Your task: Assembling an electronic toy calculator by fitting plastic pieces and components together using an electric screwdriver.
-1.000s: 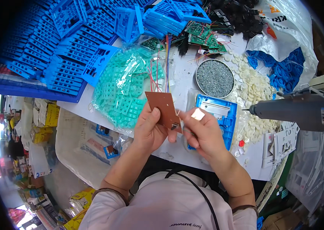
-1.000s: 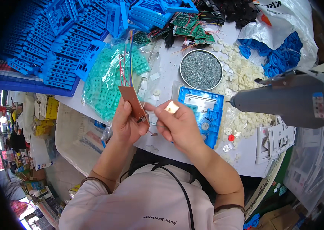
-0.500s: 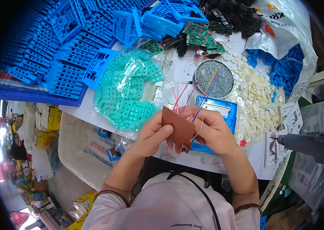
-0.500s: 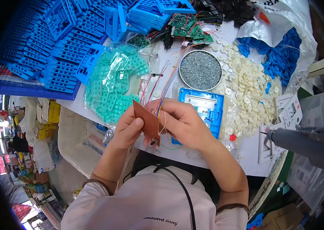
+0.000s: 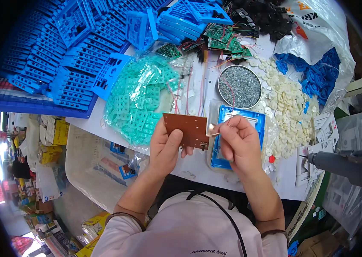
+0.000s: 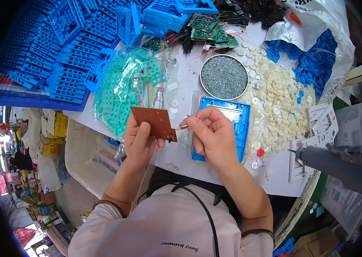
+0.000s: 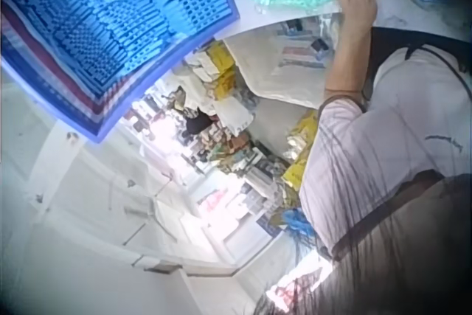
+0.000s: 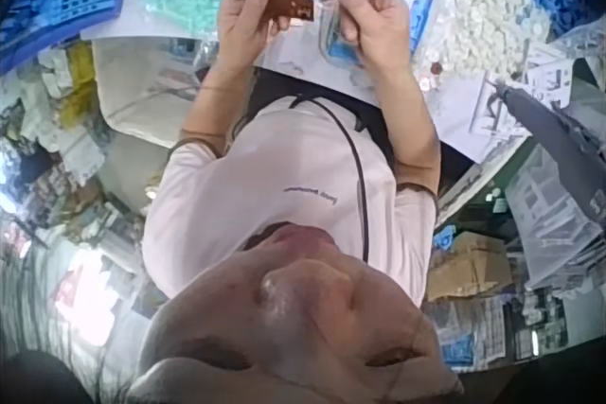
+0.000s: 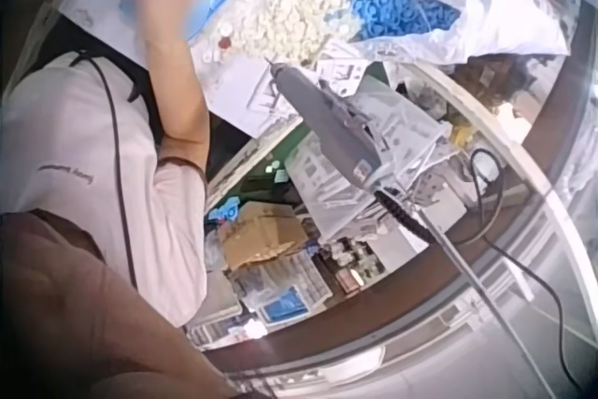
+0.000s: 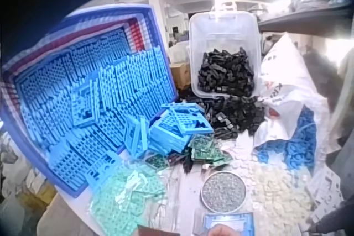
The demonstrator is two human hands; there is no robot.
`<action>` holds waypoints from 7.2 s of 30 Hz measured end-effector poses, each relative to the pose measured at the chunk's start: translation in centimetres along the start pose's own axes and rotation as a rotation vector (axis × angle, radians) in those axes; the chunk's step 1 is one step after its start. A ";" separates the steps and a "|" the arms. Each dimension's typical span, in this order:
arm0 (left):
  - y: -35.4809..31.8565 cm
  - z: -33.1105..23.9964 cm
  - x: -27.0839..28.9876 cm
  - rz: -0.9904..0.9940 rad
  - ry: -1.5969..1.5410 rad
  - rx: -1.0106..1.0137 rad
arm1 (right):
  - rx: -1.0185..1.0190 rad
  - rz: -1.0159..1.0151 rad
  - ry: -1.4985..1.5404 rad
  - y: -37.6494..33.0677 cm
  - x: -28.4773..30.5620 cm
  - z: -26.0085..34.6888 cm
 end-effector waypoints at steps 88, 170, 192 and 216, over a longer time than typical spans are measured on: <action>-9.4 4.8 -6.4 0.323 -0.181 0.796 | -0.083 -0.101 -0.912 0.7 6.6 2.3; 1.2 2.7 -11.1 0.782 0.798 -0.512 | 0.609 0.186 -0.301 -8.1 0.7 11.3; 12.7 6.5 -8.1 0.568 1.180 -0.569 | 0.622 0.256 -0.291 -8.0 0.2 11.1; 15.9 8.0 -8.3 0.476 1.203 -0.178 | 0.616 0.172 -0.457 -3.9 0.8 9.1</action>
Point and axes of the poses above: each hand's wrist, its own y-axis towards the middle knuckle, its own x-axis out of the back of the hand, z = x × y, the point moved 9 cm from there along y, towards the middle knuckle, and after that the axes turned 14 degrees about -x, right-handed, at the moved point
